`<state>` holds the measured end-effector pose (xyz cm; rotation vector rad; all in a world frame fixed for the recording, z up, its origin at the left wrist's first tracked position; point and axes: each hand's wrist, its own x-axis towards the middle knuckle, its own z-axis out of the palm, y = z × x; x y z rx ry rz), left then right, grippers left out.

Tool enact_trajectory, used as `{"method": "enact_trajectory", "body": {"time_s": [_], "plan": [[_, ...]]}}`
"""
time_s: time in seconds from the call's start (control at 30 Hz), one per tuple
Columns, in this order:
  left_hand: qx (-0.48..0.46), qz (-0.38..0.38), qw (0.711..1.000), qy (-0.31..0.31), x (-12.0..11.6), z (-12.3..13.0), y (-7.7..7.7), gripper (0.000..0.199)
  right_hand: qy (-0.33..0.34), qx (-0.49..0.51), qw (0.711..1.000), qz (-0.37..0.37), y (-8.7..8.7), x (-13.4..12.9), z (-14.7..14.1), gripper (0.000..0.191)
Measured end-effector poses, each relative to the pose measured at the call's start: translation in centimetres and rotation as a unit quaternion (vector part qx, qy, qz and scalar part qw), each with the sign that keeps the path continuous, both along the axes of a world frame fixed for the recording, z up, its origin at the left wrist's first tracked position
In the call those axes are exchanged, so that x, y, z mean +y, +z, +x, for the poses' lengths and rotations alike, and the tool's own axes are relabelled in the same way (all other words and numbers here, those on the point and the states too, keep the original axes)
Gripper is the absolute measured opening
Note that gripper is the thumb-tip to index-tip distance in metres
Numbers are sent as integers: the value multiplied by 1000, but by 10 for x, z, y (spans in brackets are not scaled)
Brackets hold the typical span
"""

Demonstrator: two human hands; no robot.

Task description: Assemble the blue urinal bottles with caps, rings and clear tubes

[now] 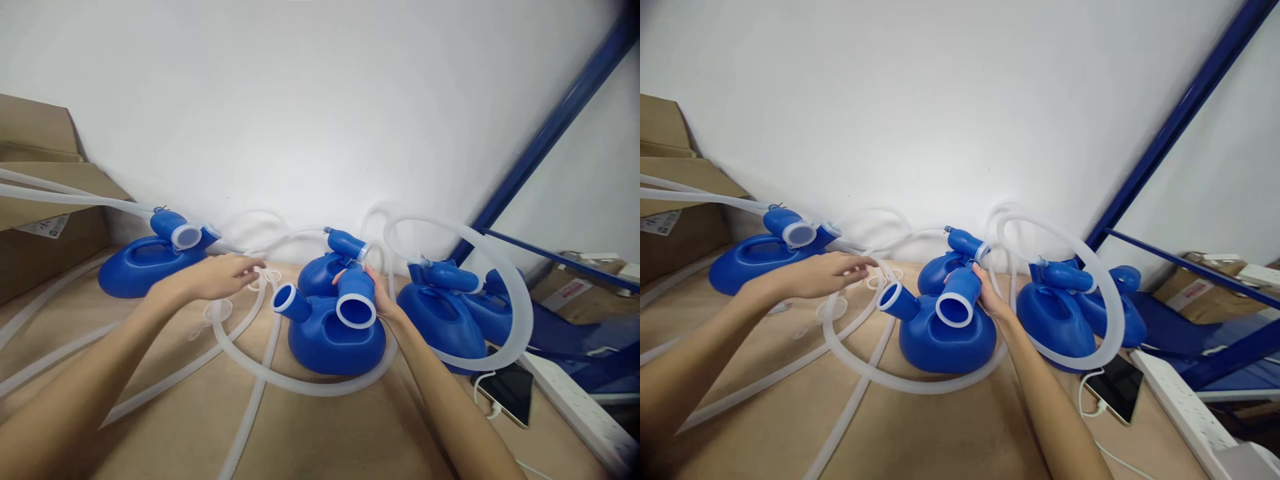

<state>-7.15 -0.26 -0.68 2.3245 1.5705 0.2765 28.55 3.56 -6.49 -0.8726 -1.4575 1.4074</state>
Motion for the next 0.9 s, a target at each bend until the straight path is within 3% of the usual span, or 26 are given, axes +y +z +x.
{"method": "enact_trajectory", "body": {"time_s": [0.1, 0.17, 0.33, 0.5, 0.67, 0.77, 0.9], "plan": [[62, -78, 993, 71, 9, -40, -6, 51, 30, -3, 999, -15, 3, -2, 1, 74], [76, -129, 984, 93, 12, -55, -14, 51, 37, -4, 999, -22, 4, -2, 1, 77], [61, -221, 969, 96, 19, -49, -35, 51, 45, 2, 999, -21, 6, -4, -1, 77], [47, -195, 974, 103, 23, -38, -42, 43, 33, 2, 999, -30, 7, -5, -1, 77], [48, -160, 981, 97, 21, -39, -35, 46, 44, 0, 998, -43, 8, -7, -2, 77], [57, -134, 985, 90, 14, -49, -25, 47, 43, 4, 998, -42, 9, -8, -2, 77], [67, -71, 987, 124, -1, -84, -6, 42, 36, 6, 999, -17, 7, -6, -2, 75]]}}
